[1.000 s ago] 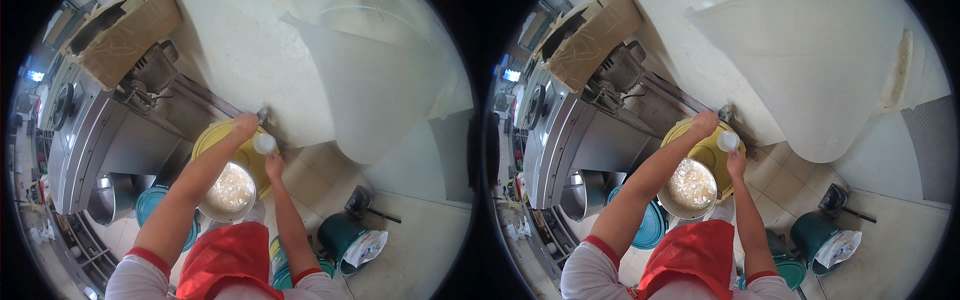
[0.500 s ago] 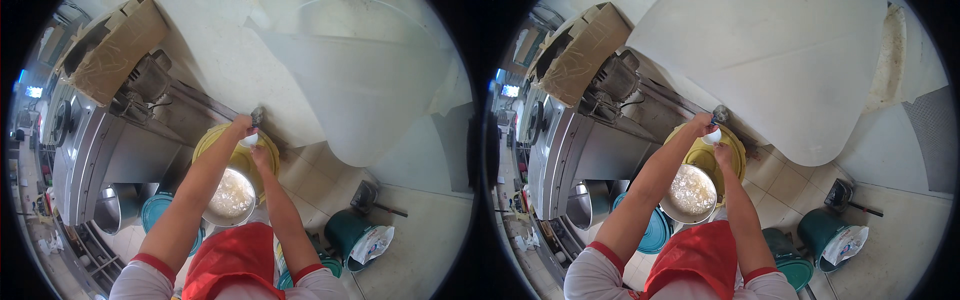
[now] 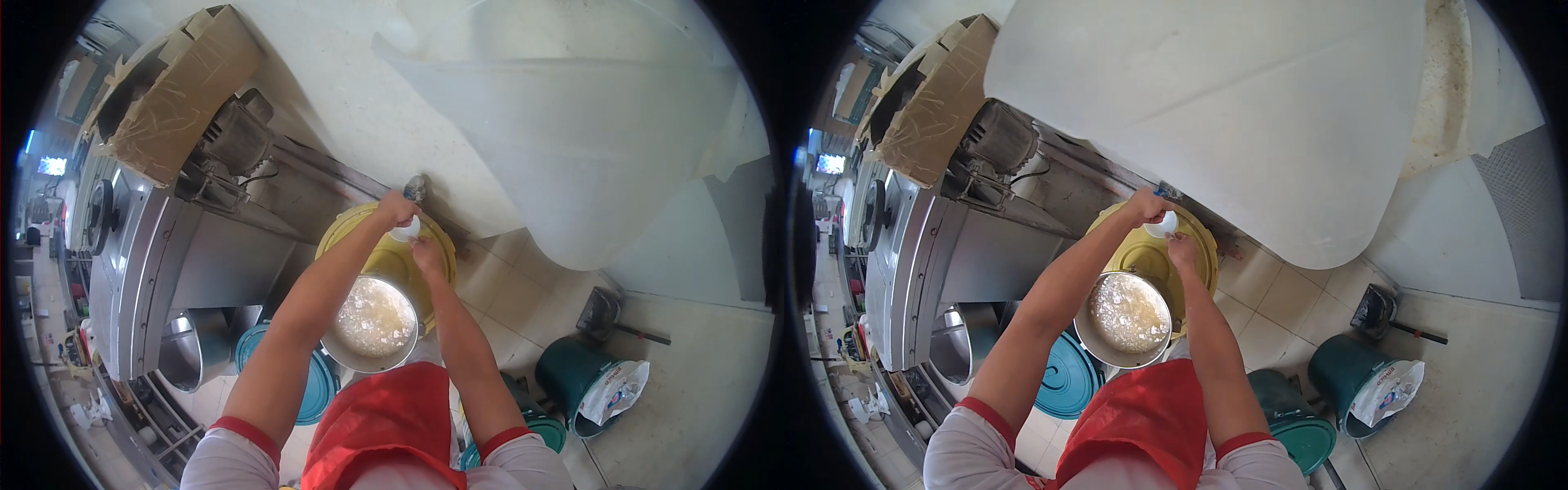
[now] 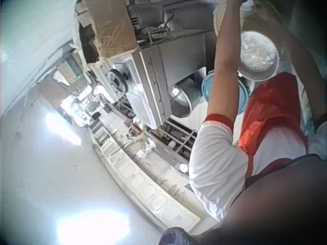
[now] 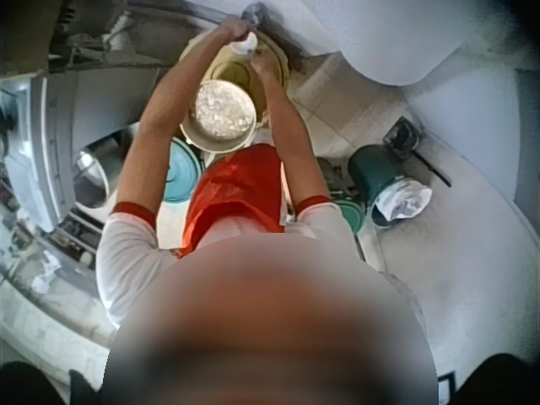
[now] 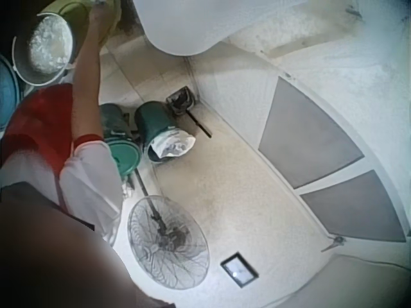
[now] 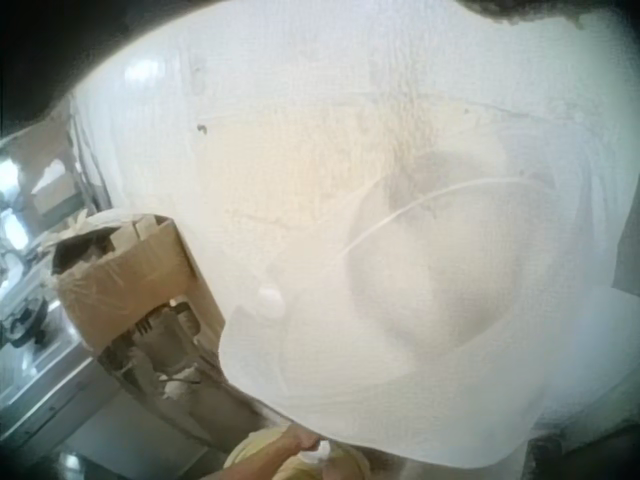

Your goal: The person adds flour from a large bucket into a metal bowl, then pours oil from a pitcher and water from a tap into the bowl by hand.

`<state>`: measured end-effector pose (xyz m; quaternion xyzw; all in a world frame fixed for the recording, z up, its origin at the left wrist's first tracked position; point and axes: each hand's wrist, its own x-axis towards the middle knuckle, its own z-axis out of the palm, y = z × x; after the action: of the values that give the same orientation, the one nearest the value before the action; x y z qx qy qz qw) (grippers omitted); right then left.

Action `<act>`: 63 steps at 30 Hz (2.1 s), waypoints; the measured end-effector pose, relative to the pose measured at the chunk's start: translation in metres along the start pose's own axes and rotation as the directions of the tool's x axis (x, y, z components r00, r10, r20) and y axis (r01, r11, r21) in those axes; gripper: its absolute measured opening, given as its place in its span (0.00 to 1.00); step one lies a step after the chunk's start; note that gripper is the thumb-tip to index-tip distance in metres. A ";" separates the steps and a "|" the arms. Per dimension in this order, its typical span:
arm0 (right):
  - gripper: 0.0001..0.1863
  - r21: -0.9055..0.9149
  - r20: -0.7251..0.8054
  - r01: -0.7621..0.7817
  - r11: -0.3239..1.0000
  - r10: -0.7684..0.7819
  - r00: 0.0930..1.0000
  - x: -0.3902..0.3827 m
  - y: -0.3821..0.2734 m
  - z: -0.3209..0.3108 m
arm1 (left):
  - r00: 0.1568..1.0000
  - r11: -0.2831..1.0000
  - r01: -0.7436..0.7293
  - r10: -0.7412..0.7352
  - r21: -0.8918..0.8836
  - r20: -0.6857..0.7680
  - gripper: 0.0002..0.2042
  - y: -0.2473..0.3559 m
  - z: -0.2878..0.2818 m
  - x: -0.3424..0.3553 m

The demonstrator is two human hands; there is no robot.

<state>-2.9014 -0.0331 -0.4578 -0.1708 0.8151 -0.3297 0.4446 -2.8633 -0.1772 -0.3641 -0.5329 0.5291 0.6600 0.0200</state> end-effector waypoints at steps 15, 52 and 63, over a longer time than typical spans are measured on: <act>0.18 0.021 -0.028 0.021 1.000 -0.021 0.999 0.007 0.011 0.011 | 0.998 0.998 -0.042 0.040 0.040 0.046 0.06 -0.002 -0.009 -0.009; 0.20 0.026 -0.017 0.059 0.998 -0.059 0.998 0.002 0.011 0.008 | 0.921 0.519 -0.387 0.255 0.762 0.294 0.11 -0.019 -0.032 0.003; 0.19 0.001 -0.011 0.118 0.993 -0.118 0.993 0.002 0.009 0.013 | 0.904 0.303 -0.378 0.324 0.875 0.278 0.20 -0.017 -0.047 -0.015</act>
<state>-2.8916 -0.0334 -0.4703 -0.2163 0.8058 -0.3569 0.4201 -2.8142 -0.1956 -0.3586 -0.2880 0.9045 0.2595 0.1778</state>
